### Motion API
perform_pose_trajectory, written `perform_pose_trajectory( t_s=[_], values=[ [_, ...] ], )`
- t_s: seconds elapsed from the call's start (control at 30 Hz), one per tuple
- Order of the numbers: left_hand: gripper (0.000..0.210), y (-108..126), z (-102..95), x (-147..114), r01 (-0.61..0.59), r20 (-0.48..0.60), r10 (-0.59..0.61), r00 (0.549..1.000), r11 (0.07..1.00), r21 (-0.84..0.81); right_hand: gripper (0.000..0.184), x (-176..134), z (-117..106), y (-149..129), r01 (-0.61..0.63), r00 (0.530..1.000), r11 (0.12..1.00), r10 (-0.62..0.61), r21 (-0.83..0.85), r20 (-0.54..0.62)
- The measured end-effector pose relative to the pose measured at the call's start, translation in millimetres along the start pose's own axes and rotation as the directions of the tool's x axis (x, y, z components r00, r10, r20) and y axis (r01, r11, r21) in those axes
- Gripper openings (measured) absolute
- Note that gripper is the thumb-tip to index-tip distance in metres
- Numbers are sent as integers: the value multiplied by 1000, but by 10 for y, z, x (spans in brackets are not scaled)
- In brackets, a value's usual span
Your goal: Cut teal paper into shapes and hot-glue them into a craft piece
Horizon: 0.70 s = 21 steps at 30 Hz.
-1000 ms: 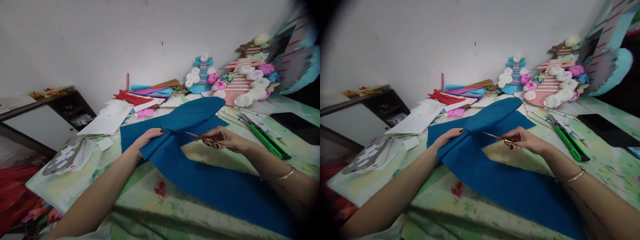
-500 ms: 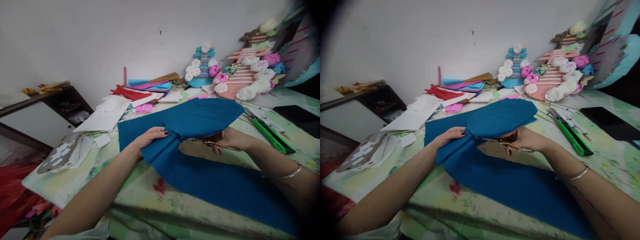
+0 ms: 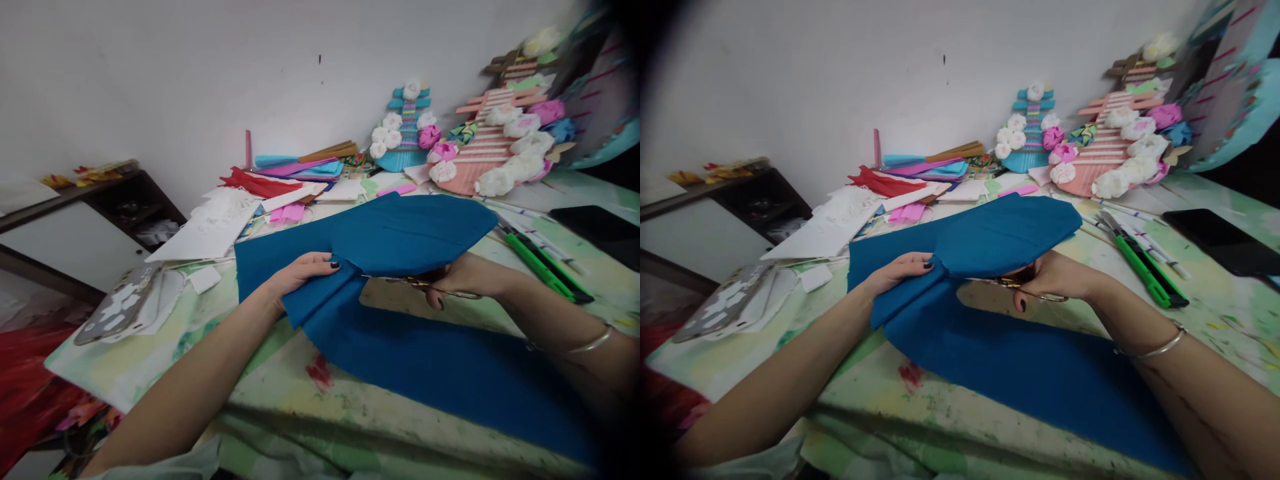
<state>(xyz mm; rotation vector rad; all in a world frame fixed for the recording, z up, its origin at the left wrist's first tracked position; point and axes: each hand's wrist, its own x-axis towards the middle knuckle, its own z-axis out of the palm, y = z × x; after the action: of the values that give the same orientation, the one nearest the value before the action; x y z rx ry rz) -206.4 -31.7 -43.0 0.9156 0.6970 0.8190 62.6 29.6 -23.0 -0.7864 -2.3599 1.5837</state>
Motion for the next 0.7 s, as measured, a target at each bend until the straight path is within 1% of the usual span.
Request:
perform_pose_trajectory(
  t_s=[0.1,0.17,0.27,0.43,0.6,0.7],
  values=[
    [29,-6,-5,-2,-1,11,1,1000,1000,9,25,7,15,35,6,999,986,1,164,-39],
    [30,-11,-10,1,-2,11,2,1000,1000,21,19,11,22,66,2,998,980,10,198,-60],
    [29,-20,-17,9,-5,14,5,1000,1000,23,18,12,21,104,-16,997,974,33,228,-71],
    [26,-25,-24,15,-16,36,16,999,1000,3,26,9,15,112,-18,992,957,53,289,-112],
    [29,-20,-44,19,4,50,-5,999,999,32,17,13,14,93,-20,998,955,38,296,-54],
    [28,-24,-39,22,-4,54,3,999,1000,14,17,13,8,102,-18,998,962,33,274,-50]
  ],
)
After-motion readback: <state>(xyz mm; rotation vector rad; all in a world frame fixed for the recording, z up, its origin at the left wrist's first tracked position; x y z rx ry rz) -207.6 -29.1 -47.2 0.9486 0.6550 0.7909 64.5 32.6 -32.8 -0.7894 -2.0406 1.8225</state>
